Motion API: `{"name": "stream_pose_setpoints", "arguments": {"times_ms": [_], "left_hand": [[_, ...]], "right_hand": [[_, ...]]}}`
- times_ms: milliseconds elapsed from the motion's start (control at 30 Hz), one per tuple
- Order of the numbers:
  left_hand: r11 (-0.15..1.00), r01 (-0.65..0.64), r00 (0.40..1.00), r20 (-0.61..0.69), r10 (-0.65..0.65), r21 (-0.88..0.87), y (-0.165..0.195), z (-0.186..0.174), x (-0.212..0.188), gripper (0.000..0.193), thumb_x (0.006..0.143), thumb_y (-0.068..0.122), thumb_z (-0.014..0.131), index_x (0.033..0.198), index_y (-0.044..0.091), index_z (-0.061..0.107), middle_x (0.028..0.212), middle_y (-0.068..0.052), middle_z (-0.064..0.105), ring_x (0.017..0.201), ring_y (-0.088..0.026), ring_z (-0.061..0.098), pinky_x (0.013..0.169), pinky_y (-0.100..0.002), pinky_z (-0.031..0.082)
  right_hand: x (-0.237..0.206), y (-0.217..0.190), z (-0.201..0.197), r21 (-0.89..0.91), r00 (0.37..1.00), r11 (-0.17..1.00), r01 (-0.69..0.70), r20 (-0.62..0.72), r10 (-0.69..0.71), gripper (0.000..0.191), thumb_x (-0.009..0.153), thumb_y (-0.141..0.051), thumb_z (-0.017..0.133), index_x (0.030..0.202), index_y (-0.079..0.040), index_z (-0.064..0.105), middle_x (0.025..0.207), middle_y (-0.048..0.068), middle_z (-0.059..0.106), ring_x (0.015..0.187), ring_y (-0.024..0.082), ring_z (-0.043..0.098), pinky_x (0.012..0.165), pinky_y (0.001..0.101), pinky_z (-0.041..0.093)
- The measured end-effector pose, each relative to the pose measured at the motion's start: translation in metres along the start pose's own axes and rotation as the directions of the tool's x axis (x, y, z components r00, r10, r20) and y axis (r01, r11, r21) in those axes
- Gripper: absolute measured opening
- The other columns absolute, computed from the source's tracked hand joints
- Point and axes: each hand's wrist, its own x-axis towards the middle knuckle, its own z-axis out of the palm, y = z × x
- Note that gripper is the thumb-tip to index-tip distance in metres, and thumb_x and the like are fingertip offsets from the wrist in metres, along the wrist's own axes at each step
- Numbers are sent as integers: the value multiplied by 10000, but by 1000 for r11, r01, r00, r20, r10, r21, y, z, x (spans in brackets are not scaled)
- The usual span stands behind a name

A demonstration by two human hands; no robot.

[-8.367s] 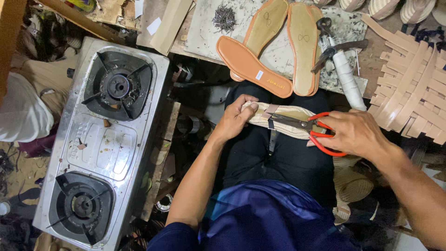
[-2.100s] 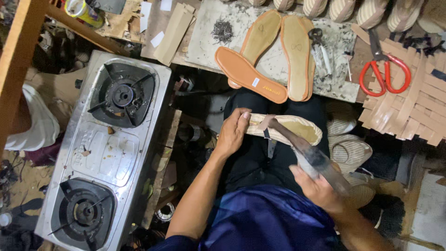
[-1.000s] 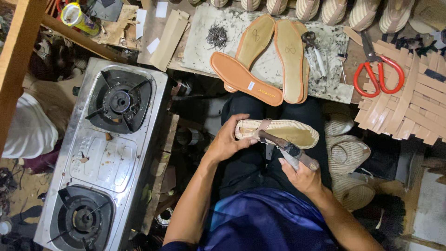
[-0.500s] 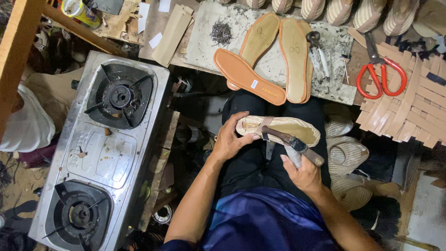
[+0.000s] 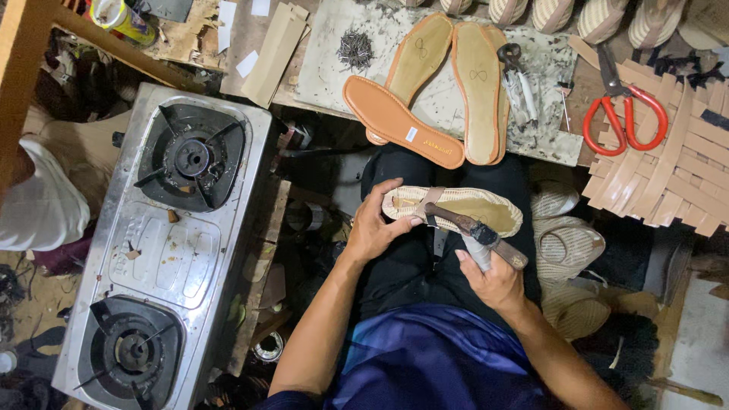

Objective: The person holds a woven shoe upper on their lap, positions a flat insole board against it, and hammers along the edge to secure the insole to the upper. They then press and align the assembled shoe, set it on the workbench, and handle a wooden last and insole boards.

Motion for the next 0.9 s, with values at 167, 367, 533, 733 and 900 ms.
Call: {"name": "stream_pose_setpoints", "arguments": {"times_ms": [167,367,533,733,900], "left_hand": [[999,28,1000,9,-28,46,0,0,0,769,767,268,880,1425,66,538,1282,-171,677,1182,-259,676,1010,-376,529],[998,31,1000,3,-31,59,0,1,-1,775,771,280,882,1430,67,534,1312,-172,672,1205,-258,667,1028,-377,519],[999,33,999,3,-33,32,-4,0,-1,789,771,286,884,1436,55,527,1312,-170,668,1208,-251,664,1033,-375,520],[1000,13,1000,-2,-13,17,-8,-1,-3,790,775,286,886,1434,41,525,1330,-167,666,1222,-238,653,1043,-374,513],[998,57,998,2,-57,-13,-10,0,-2,799,770,284,878,1443,49,516,1308,-156,682,1200,-221,660,1033,-362,520]], "right_hand": [[0,2,0,18,1000,1000,-16,23,15,356,854,-202,789,1130,1,694,883,197,688,749,367,696,645,428,551],[-1,2,0,1,1000,1000,-20,20,20,352,857,-216,795,1126,-11,696,894,196,691,766,379,692,663,435,552],[-1,-1,1,-25,1000,1000,12,12,-12,367,870,-218,776,1166,-15,701,928,202,695,796,383,693,687,439,554],[0,-4,2,-16,1000,1000,-8,25,8,344,875,-216,776,1150,-22,702,939,192,704,812,371,703,707,428,560],[2,-4,2,-12,999,1000,-2,46,2,322,877,-198,768,1149,-33,722,961,180,713,829,353,714,726,417,568]]}}
